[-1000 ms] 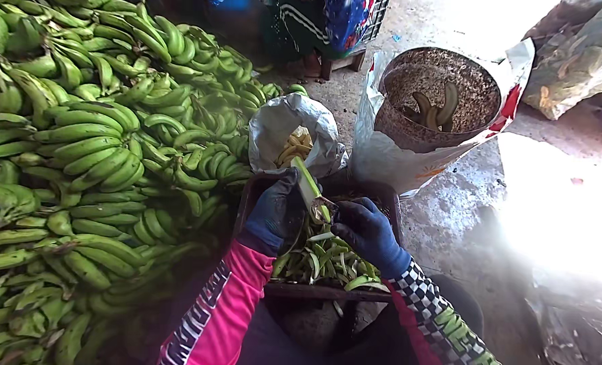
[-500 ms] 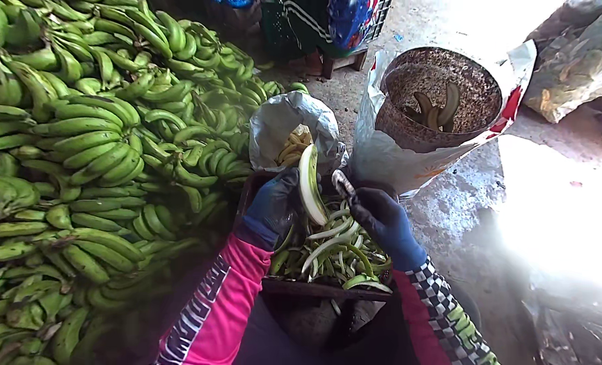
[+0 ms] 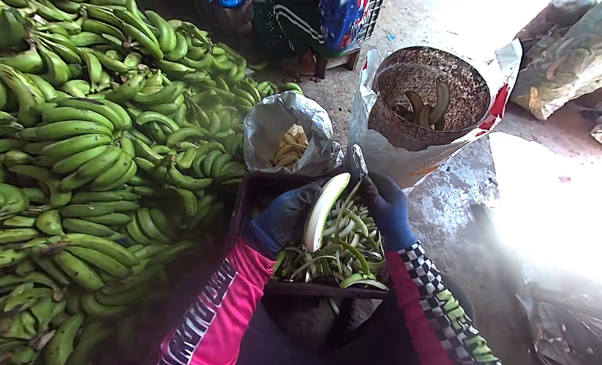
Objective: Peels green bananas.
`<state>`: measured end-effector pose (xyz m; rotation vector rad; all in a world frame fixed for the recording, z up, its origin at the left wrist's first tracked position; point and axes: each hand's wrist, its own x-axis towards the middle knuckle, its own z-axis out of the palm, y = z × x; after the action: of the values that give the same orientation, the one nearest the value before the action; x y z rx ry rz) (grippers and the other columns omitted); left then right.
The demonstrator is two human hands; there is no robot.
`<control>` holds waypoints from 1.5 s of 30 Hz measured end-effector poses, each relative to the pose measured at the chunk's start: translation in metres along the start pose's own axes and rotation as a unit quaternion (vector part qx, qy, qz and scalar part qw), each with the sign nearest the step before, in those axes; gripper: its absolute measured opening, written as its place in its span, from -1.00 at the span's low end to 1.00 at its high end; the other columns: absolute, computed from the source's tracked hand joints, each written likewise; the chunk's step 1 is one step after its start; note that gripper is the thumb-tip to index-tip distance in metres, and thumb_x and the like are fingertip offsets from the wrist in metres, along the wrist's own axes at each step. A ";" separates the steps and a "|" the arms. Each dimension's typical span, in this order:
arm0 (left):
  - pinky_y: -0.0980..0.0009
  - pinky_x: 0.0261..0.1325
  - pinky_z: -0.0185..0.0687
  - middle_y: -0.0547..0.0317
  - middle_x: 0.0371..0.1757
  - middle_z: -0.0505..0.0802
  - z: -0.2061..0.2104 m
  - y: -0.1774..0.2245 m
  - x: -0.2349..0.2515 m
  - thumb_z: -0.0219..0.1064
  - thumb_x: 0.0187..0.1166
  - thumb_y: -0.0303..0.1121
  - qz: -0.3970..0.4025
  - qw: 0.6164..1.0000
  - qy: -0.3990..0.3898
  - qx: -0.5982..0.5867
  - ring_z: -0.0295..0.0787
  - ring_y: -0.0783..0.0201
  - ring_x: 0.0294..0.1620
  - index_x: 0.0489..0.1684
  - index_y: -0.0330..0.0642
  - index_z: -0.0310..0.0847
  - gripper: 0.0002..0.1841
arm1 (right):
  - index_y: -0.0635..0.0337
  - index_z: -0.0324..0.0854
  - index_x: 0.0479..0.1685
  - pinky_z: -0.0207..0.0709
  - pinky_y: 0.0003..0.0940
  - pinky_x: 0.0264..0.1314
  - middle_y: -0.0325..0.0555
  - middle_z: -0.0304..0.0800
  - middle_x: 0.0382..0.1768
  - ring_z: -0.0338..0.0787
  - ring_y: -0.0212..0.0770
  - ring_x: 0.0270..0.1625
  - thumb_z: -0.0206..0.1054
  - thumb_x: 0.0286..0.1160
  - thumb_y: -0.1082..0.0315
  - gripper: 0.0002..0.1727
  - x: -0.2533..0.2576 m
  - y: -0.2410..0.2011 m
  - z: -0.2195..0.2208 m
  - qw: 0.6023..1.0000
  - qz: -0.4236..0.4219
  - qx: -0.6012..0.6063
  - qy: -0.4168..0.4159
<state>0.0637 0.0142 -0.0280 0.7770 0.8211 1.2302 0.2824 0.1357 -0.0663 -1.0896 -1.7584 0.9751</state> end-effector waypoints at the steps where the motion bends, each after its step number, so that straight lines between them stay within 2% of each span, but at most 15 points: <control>1: 0.37 -0.19 0.79 0.06 -0.05 0.83 -0.001 0.000 -0.001 0.16 0.77 -0.01 0.007 1.000 0.005 0.009 0.80 0.30 -0.21 0.41 -0.04 0.60 -0.57 | 0.02 0.71 0.30 0.82 -0.18 -0.13 -0.22 0.91 -0.12 0.87 -0.30 -0.21 0.41 0.55 -0.16 -0.46 -0.001 -0.003 -0.004 1.000 -0.005 0.018 -0.006; 3: 0.41 -0.31 0.76 0.10 -0.16 0.84 -0.002 0.002 -0.003 0.22 0.73 -0.01 0.030 0.997 0.055 0.036 0.77 0.33 -0.33 0.28 -0.03 0.67 -0.62 | 0.06 0.69 0.30 0.80 -0.21 -0.21 -0.20 0.88 -0.14 0.83 -0.29 -0.26 0.50 0.48 -0.07 -0.47 -0.011 -0.009 -0.009 0.996 -0.045 0.043 -0.056; 5: 0.35 -0.22 0.78 0.06 -0.09 0.85 -0.002 0.005 0.001 0.11 0.80 -0.14 0.052 0.991 0.121 0.001 0.80 0.28 -0.24 0.27 -0.10 0.66 -0.66 | 0.10 0.69 0.31 0.82 -0.19 -0.09 -0.15 0.80 0.01 0.82 -0.25 -0.12 0.56 0.42 0.01 -0.46 -0.022 -0.012 -0.012 0.985 -0.095 0.039 -0.137; 7: 0.19 -0.01 0.82 -0.07 -0.01 0.85 -0.005 0.008 0.009 -0.02 0.85 -0.22 0.067 0.978 0.179 -0.080 0.84 0.14 -0.08 0.30 -0.22 0.60 -0.64 | 0.02 0.74 0.27 0.82 -0.17 0.00 -0.18 0.76 0.05 0.81 -0.28 -0.03 0.59 0.37 -0.09 -0.44 -0.030 -0.015 -0.008 0.969 -0.149 -0.021 -0.198; 11: 0.19 -0.15 0.82 -0.14 -0.02 0.85 -0.007 0.012 0.012 -0.10 0.89 -0.14 0.042 0.965 0.232 -0.113 0.86 0.06 -0.14 0.33 -0.23 0.55 -0.58 | -0.22 0.82 0.20 0.78 -0.12 0.04 -0.25 0.79 0.09 0.79 -0.30 0.05 0.56 0.32 -0.24 -0.48 -0.036 -0.019 0.004 0.950 -0.169 -0.115 -0.237; 15: 0.19 -0.14 0.81 -0.07 0.00 0.85 0.003 0.005 0.005 -0.03 0.86 -0.13 0.009 0.982 0.183 -0.047 0.84 0.11 -0.15 0.39 -0.10 0.56 -0.61 | -0.23 0.83 0.20 0.78 -0.14 0.05 -0.25 0.76 0.12 0.78 -0.31 0.07 0.61 0.31 -0.14 -0.52 -0.031 -0.012 0.009 0.961 -0.157 -0.116 -0.197; 19: 0.35 -0.27 0.75 0.11 -0.13 0.84 0.011 -0.003 0.002 0.08 0.81 -0.21 0.020 0.987 0.158 0.035 0.78 0.30 -0.28 0.24 -0.07 0.66 -0.70 | -0.07 0.78 0.26 0.75 -0.02 0.03 -0.11 0.77 0.06 0.79 -0.13 0.06 0.59 0.36 -0.05 -0.50 -0.015 -0.005 0.007 0.978 -0.139 -0.147 -0.045; 23: 0.28 -0.28 0.79 -0.03 -0.11 0.85 0.010 -0.002 0.005 0.06 0.82 -0.19 -0.010 0.989 0.150 0.016 0.82 0.18 -0.28 0.27 -0.15 0.64 -0.67 | 0.03 0.73 0.34 0.70 0.02 0.24 -0.06 0.81 0.14 0.80 -0.14 0.16 0.42 0.52 -0.18 -0.42 0.008 0.008 -0.009 0.995 -0.023 -0.087 0.034; 26: 0.26 -0.24 0.81 -0.14 -0.04 0.86 0.003 0.005 0.005 -0.03 0.85 -0.24 -0.027 0.993 0.114 0.025 0.84 0.12 -0.24 0.34 -0.24 0.61 -0.61 | 0.03 0.76 0.28 0.77 -0.11 0.05 -0.12 0.82 0.06 0.83 -0.22 0.02 0.46 0.45 -0.21 -0.40 0.005 0.000 -0.014 0.998 -0.016 -0.042 0.047; 30: 0.35 -0.31 0.75 0.00 -0.12 0.87 -0.001 0.015 -0.003 0.04 0.82 -0.20 -0.081 0.978 0.062 0.181 0.78 0.24 -0.32 0.23 -0.14 0.73 -0.63 | 0.00 0.77 0.28 0.74 -0.06 0.16 -0.13 0.83 0.09 0.82 -0.21 0.10 0.43 0.45 -0.24 -0.39 -0.008 -0.001 -0.012 0.997 -0.025 -0.071 0.008; 33: 0.33 -0.23 0.73 0.04 -0.14 0.83 -0.014 0.007 0.004 0.04 0.83 -0.09 0.023 0.974 0.203 0.098 0.75 0.27 -0.29 0.22 -0.16 0.68 -0.61 | -0.04 0.79 0.25 0.74 -0.05 0.20 -0.19 0.86 0.08 0.83 -0.25 0.10 0.40 0.45 -0.29 -0.39 -0.008 0.004 -0.010 0.997 -0.007 -0.082 -0.012; 35: 0.19 -0.10 0.76 0.05 -0.23 0.75 -0.032 0.018 0.022 -0.01 0.84 -0.05 0.107 0.925 0.338 -0.134 0.75 0.18 -0.26 0.06 -0.20 0.52 -0.62 | -0.02 0.78 0.25 0.79 -0.11 0.05 -0.22 0.90 -0.02 0.86 -0.29 -0.04 0.45 0.42 -0.28 -0.38 -0.007 0.005 -0.009 0.998 0.013 -0.053 -0.014; 37: 0.11 -0.02 0.76 0.10 -0.30 0.69 -0.051 0.038 0.016 -0.09 0.85 0.01 0.154 0.882 0.387 -0.220 0.74 0.14 -0.27 -0.05 -0.10 0.42 -0.63 | 0.02 0.70 0.33 0.76 -0.13 -0.15 -0.17 0.87 -0.10 0.83 -0.27 -0.20 0.58 0.26 -0.26 -0.28 -0.010 0.005 -0.008 0.998 0.040 -0.026 -0.034; 40: 0.10 -0.06 0.76 0.09 -0.29 0.72 -0.059 0.065 -0.012 -0.21 0.88 0.02 0.219 0.872 0.397 -0.183 0.75 0.11 -0.26 -0.05 -0.10 0.46 -0.56 | -0.03 0.60 0.32 0.69 -0.16 -0.32 -0.18 0.79 -0.18 0.75 -0.25 -0.33 0.72 0.03 -0.23 -0.18 -0.019 0.002 0.005 0.992 0.083 -0.030 -0.089; 45: 0.13 -0.18 0.77 0.09 -0.31 0.70 -0.078 0.085 -0.024 -0.18 0.90 0.00 0.296 0.851 0.388 -0.193 0.73 0.12 -0.31 0.06 -0.14 0.49 -0.56 | 0.15 0.67 0.09 0.79 0.00 -0.33 -0.05 0.82 -0.31 0.82 -0.10 -0.40 0.55 0.36 0.18 -0.62 -0.046 0.002 0.076 0.953 0.099 -0.068 -0.277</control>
<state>-0.0481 0.0095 0.0092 0.1568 0.9492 2.2635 0.2265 0.0799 -0.1064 -1.1705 -2.2187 1.4025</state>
